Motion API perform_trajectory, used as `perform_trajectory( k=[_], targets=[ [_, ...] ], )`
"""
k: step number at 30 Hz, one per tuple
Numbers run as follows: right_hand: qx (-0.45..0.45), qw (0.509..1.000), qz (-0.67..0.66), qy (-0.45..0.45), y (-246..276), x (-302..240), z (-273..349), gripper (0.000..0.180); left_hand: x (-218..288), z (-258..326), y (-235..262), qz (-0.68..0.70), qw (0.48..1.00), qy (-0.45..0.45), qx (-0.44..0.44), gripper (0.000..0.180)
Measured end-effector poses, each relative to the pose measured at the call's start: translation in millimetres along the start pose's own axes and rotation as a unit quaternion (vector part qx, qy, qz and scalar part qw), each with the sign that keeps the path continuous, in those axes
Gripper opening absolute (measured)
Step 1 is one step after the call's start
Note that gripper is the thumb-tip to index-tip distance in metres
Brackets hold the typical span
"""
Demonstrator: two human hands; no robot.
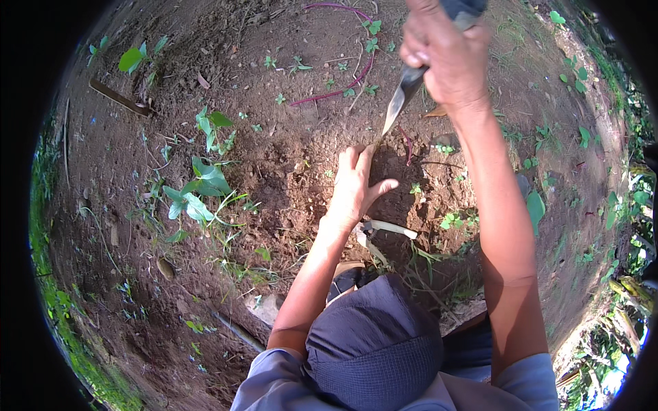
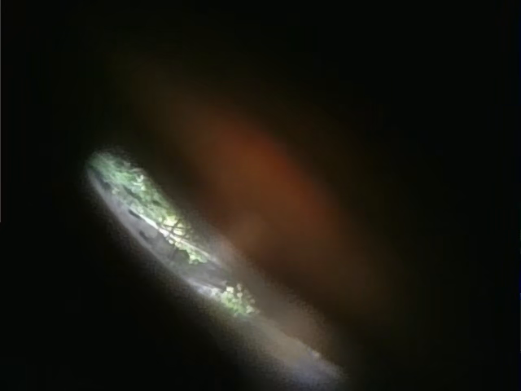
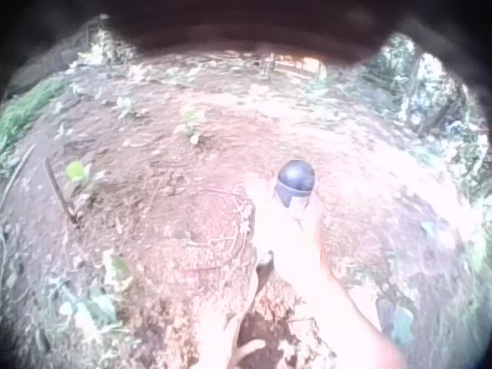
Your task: The person digs small holes in the soil using a hand trowel, places purple plant stems into the holes, and covers them with soil. The person uses pruning shears to cut the stems and a trowel to dig and cover the planting area.
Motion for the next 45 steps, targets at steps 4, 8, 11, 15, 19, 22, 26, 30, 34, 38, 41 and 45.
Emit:
perform_trajectory(
  k=[4, 8, 11, 15, 19, 22, 26, 30, 34, 38, 41, 45],
  targets=[
    [0.201, 0.979, 0.035, -0.012, 90.3, 20.0, 10.9, 0.034, 14.0, -5.5, -16.3, -0.137, 0.99, -0.011, -0.038, 0.069],
    [0.34, 0.929, 0.012, -0.144, 127.0, 53.1, 52.6, 0.034, 19.2, -17.1, -26.4, -0.12, 0.991, -0.023, -0.056, 0.066],
    [0.356, 0.934, -0.01, 0.039, 144.4, 10.4, 55.0, 0.03, 2.0, -25.2, -20.1, -0.02, 0.997, 0.056, -0.051, 0.081],
    [0.369, 0.928, 0.04, -0.038, 162.6, 40.0, 63.5, 0.029, 13.2, -30.1, -29.2, -0.147, 0.984, 0.011, -0.1, 0.074],
    [0.399, 0.917, -0.025, -0.022, 164.3, 74.2, 93.9, 0.024, 11.9, -31.2, -20.2, -0.041, 0.996, 0.018, -0.076, 0.063],
    [0.322, 0.946, -0.018, 0.028, 156.9, 37.1, 93.8, 0.022, 13.6, -26.3, -19.0, -0.062, 0.995, -0.028, -0.076, 0.064],
    [0.348, 0.929, 0.088, 0.093, 176.1, -52.4, 109.4, 0.018, 12.3, -21.0, -22.9, -0.088, 0.992, -0.068, -0.062, 0.06],
    [0.414, 0.903, 0.097, 0.061, 189.6, -37.5, 151.1, 0.018, 15.0, -18.6, -22.7, -0.078, 0.993, -0.079, -0.046, 0.054],
    [0.475, 0.88, 0.008, 0.018, 207.2, 1.9, 197.3, 0.017, 3.1, -25.0, -5.0, 0.04, 0.999, -0.002, -0.007, 0.037],
    [0.485, 0.867, -0.049, 0.108, 218.6, -15.6, 204.4, 0.018, 11.1, -46.4, -2.0, -0.113, 0.991, -0.055, 0.044, 0.046],
    [0.48, 0.87, 0.02, 0.107, 208.4, -25.5, 189.2, 0.018, 6.9, -61.9, -12.5, -0.159, 0.986, -0.043, 0.029, 0.024],
    [0.561, 0.825, -0.063, -0.028, 206.5, 7.2, 203.1, 0.019, 10.1, -64.1, 16.1, -0.119, 0.991, -0.015, 0.06, 0.009]
  ],
)
Point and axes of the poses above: each hand's wrist, its own z-axis away from the middle knuckle, its own y-axis out of the back of the hand, x = y × z, the point moved 10 cm from there along -z, towards the middle knuckle, and after that the axes turned 7 degrees about z, right-handed, at the moved point
